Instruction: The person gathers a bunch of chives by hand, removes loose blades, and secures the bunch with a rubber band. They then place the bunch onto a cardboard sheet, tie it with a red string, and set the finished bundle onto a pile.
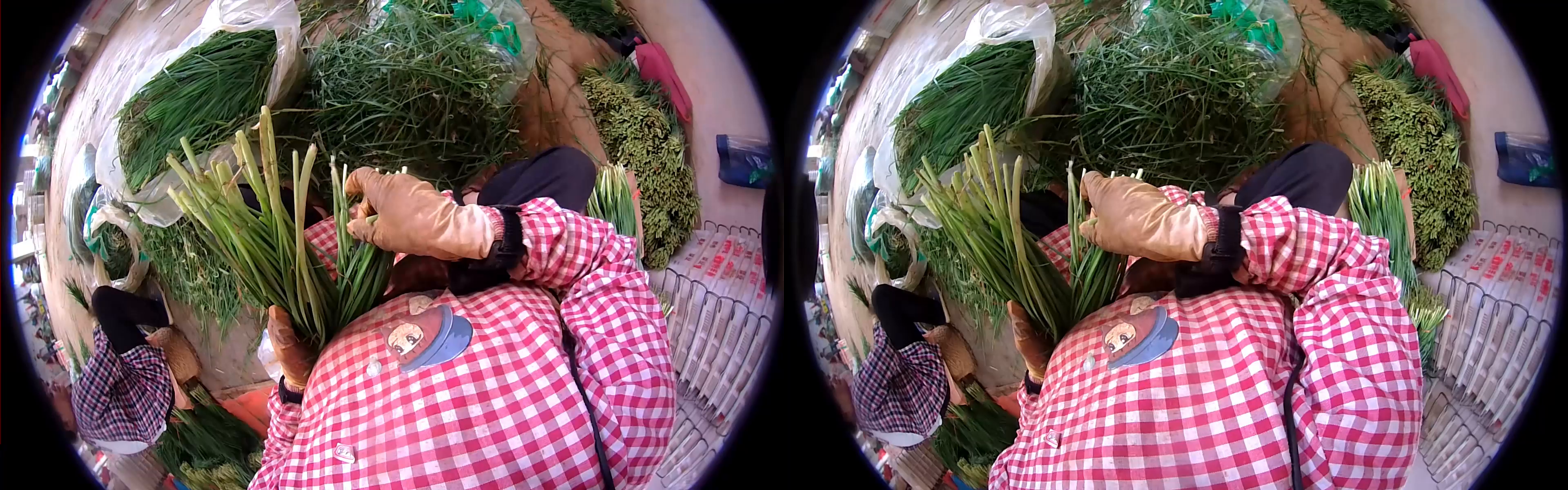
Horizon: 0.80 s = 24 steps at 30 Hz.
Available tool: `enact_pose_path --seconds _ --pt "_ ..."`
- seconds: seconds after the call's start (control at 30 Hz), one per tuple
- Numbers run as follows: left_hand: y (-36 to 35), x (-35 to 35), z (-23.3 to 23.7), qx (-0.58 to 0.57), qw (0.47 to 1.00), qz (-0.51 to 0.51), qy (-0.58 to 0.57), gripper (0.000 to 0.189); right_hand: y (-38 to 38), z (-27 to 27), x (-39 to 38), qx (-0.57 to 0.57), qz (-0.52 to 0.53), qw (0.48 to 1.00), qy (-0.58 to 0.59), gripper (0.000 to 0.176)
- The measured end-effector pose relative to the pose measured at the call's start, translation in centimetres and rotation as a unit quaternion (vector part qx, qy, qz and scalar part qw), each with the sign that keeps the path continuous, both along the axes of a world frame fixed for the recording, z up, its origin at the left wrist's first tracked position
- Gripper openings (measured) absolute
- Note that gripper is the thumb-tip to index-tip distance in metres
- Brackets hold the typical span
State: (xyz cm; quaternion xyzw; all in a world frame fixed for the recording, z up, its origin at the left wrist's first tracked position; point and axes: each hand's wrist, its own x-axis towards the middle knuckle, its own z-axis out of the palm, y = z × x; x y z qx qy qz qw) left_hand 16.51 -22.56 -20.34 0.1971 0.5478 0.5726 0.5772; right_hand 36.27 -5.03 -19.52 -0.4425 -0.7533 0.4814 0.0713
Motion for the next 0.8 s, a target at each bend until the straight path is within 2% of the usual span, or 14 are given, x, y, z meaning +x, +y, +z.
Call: enact_pose_path --seconds 0.07,0.13,0.17,0.3,0.33,0.37,0.43,0.47,0.5,0.57,0.63,0.67,0.77,0.8 --pt "0.0 0.1 -0.1 0.004 1.0 0.005 -0.02 0.054 -0.1 -0.4 0.3 0.017 0.029 0.999 0.003 0.025" --pt "-0.2 0.5 -0.6 -0.019 0.996 0.036 -0.078 0.055 0.7 -3.8 1.2 0.209 0.015 0.976 0.064 0.022" --pt "0.0 0.6 -0.3 0.029 0.993 -0.007 -0.112 0.057 1.7 -4.8 1.8 0.303 0.008 0.949 0.092 0.02" --pt "-0.5 -0.4 -1.0 -0.039 0.996 0.025 -0.077 0.055 8.0 -3.1 4.7 0.552 -0.046 0.832 0.019 0.012" --pt "-0.8 -0.7 -1.1 -0.042 0.997 0.025 -0.063 0.055 10.1 -3.8 6.0 0.555 -0.025 0.819 -0.14 0.019" --pt "-1.0 -1.0 -1.2 -0.045 0.998 0.024 -0.048 0.054 11.4 -4.3 6.7 0.545 -0.003 0.785 -0.295 0.027" --pt "-1.3 -1.6 -2.0 -0.042 0.999 0.017 -0.015 0.053 12.2 -0.9 5.7 0.263 -0.055 0.934 -0.236 0.057" --pt "-1.2 -1.5 -1.9 -0.035 0.999 0.015 -0.036 0.053 11.4 0.7 5.0 0.047 -0.036 0.99 -0.129 0.078" --pt "-0.9 -1.5 -1.7 -0.031 0.998 0.01 -0.058 0.053 10.3 -0.8 4.5 0.15 0.034 0.987 -0.036 0.078" --pt "-0.2 -0.7 -1.0 -0.024 0.995 0.004 -0.1 0.052 9.2 -0.1 3.1 0.002 0.179 0.983 0.045 0.057" --pt "0.5 -0.1 0.1 -0.023 0.99 0.003 -0.141 0.052 8.3 1.1 1.8 -0.076 0.203 0.976 -0.01 0.038" --pt "0.8 0.0 -0.2 -0.02 0.99 0.005 -0.143 0.052 7.9 1.8 1.7 -0.06 0.186 0.981 -0.015 0.031" --pt "1.5 -0.4 -1.3 -0.021 0.987 0.017 -0.157 0.051 7.4 2.7 2.1 -0.015 0.138 0.99 -0.021 0.031" --pt "1.7 -0.5 -1.6 -0.028 0.985 0.022 -0.168 0.051 7.6 3.8 2.5 -0.043 0.098 0.994 -0.037 0.029"
